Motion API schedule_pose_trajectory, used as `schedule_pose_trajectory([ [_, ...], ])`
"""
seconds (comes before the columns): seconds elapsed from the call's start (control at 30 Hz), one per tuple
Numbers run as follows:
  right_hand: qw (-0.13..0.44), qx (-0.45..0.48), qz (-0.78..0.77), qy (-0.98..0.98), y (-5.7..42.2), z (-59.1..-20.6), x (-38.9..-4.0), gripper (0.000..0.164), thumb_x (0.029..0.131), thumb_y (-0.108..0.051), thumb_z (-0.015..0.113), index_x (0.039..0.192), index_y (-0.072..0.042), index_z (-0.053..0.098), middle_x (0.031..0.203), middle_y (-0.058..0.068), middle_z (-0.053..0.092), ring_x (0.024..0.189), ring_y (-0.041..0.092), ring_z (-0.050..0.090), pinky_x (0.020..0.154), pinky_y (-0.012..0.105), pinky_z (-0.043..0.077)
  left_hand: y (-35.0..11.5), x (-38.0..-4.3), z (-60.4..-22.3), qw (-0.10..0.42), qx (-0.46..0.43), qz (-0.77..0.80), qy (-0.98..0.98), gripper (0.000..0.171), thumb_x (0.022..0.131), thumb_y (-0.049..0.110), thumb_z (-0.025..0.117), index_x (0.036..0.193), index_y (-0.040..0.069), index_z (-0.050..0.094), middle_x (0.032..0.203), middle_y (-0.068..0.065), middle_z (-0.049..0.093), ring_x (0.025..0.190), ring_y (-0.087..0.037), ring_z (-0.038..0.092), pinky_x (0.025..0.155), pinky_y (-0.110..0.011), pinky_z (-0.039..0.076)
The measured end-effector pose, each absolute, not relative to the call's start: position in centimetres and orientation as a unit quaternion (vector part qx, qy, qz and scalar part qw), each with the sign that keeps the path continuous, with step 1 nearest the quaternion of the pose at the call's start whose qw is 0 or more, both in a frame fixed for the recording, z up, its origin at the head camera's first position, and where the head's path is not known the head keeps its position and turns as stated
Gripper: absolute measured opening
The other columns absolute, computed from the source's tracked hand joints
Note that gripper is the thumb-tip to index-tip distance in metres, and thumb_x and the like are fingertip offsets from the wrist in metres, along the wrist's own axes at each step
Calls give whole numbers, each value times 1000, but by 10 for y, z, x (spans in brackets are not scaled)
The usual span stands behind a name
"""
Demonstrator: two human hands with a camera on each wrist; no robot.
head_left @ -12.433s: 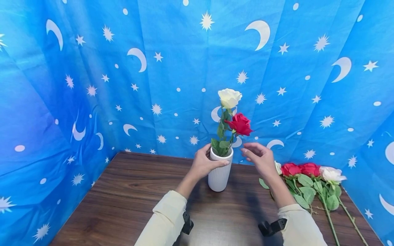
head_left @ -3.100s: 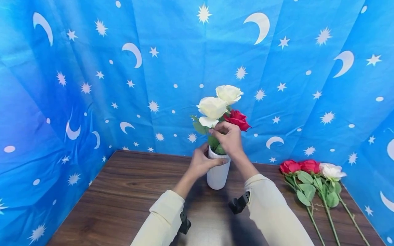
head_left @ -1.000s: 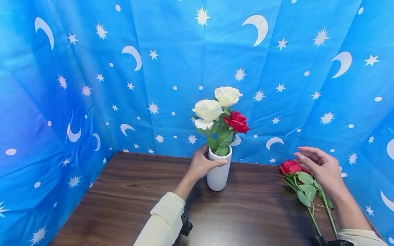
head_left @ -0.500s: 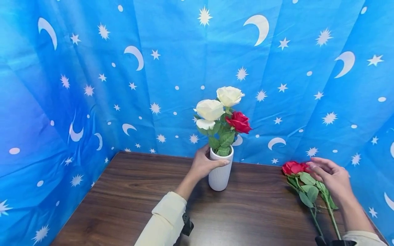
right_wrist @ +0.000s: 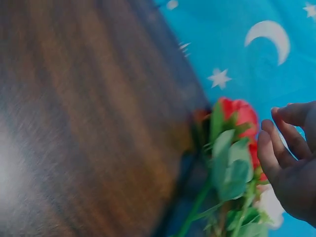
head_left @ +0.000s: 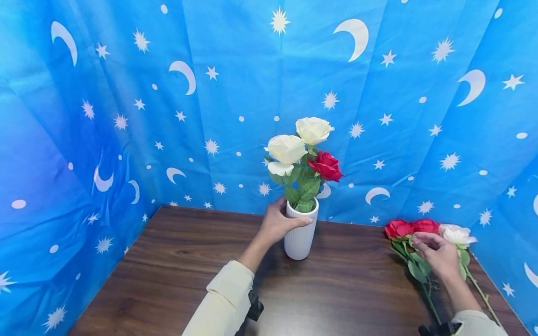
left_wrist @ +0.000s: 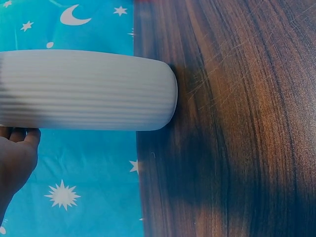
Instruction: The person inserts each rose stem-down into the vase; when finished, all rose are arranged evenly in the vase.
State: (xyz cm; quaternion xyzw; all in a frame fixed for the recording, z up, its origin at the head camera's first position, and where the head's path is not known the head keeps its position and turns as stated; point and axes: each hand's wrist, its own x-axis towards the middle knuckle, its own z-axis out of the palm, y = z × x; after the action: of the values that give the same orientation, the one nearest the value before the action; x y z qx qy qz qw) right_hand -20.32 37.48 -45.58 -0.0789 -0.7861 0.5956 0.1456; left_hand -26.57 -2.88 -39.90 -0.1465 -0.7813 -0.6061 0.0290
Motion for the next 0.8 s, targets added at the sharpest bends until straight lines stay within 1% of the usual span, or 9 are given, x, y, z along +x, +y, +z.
schedule_pose_trajectory([
  [0.1, 133, -121, 487, -855, 375, -462, -206, 12, 98, -10, 65, 100, -12, 77, 70, -31, 65, 65, -16, 59, 58, 13, 54, -29, -266, -398, 28, -146, -605, -782, 74, 76, 31, 90, 140, 13, 57, 135, -8, 67, 124, -25, 66, 106, -45, 55],
  [0.17, 123, -142, 430, -883, 376, -465, -207, 23, 98, -13, 65, 112, 4, 72, 74, -22, 69, 66, -17, 53, 58, 15, 51, -29, -266, -398, 26, -146, -604, -783, 73, 76, 30, 90, 140, 14, 57, 135, -8, 67, 124, -25, 66, 106, -45, 55],
  [0.2, 120, -148, 402, -895, 376, -467, -207, 29, 99, -14, 64, 117, 8, 69, 77, -14, 74, 66, -17, 51, 58, 16, 49, -29, -266, -398, 26, -146, -604, -783, 73, 76, 30, 90, 140, 13, 57, 135, -8, 67, 124, -24, 66, 106, -44, 55],
  [0.3, 110, -162, 346, -917, 378, -470, -209, 32, 98, -16, 65, 120, 7, 68, 96, 15, 78, 72, -10, 51, 58, 19, 44, -29, -266, -398, 29, -146, -604, -783, 73, 76, 29, 90, 139, 13, 57, 135, -9, 67, 123, -25, 66, 105, -44, 55],
  [0.37, 98, -168, 334, -922, 379, -473, -210, 32, 96, -17, 66, 118, 7, 69, 107, 25, 75, 75, -1, 56, 59, 21, 43, -29, -265, -397, 31, -146, -604, -783, 73, 76, 29, 90, 139, 12, 57, 135, -9, 67, 123, -26, 66, 106, -44, 55],
  [0.43, 89, -173, 323, -926, 381, -475, -211, 32, 95, -18, 68, 115, 6, 71, 112, 28, 73, 78, 8, 60, 60, 23, 43, -29, -265, -397, 30, -146, -605, -783, 73, 76, 29, 90, 139, 13, 57, 135, -9, 67, 123, -25, 66, 106, -44, 55],
  [0.57, 82, -177, 302, -933, 383, -482, -211, 31, 93, -20, 70, 112, 4, 73, 109, 27, 74, 81, 25, 66, 61, 27, 42, -29, -264, -397, 30, -149, -609, -779, 72, 76, 28, 90, 138, 12, 58, 135, -10, 68, 123, -26, 66, 105, -44, 55],
  [0.7, 88, -167, 295, -937, 384, -488, -211, 30, 93, -19, 69, 108, 6, 73, 107, 28, 73, 97, 48, 65, 71, 42, 47, -28, -264, -397, 31, -152, -609, -778, 71, 76, 28, 90, 138, 12, 59, 133, -10, 68, 121, -26, 67, 104, -44, 56],
  [0.8, 86, -162, 288, -940, 384, -489, -211, 30, 92, -19, 70, 105, 7, 73, 105, 29, 73, 107, 55, 60, 80, 52, 47, -28, -265, -397, 28, -151, -605, -781, 71, 76, 30, 90, 138, 12, 58, 133, -10, 68, 122, -25, 67, 104, -44, 56],
])
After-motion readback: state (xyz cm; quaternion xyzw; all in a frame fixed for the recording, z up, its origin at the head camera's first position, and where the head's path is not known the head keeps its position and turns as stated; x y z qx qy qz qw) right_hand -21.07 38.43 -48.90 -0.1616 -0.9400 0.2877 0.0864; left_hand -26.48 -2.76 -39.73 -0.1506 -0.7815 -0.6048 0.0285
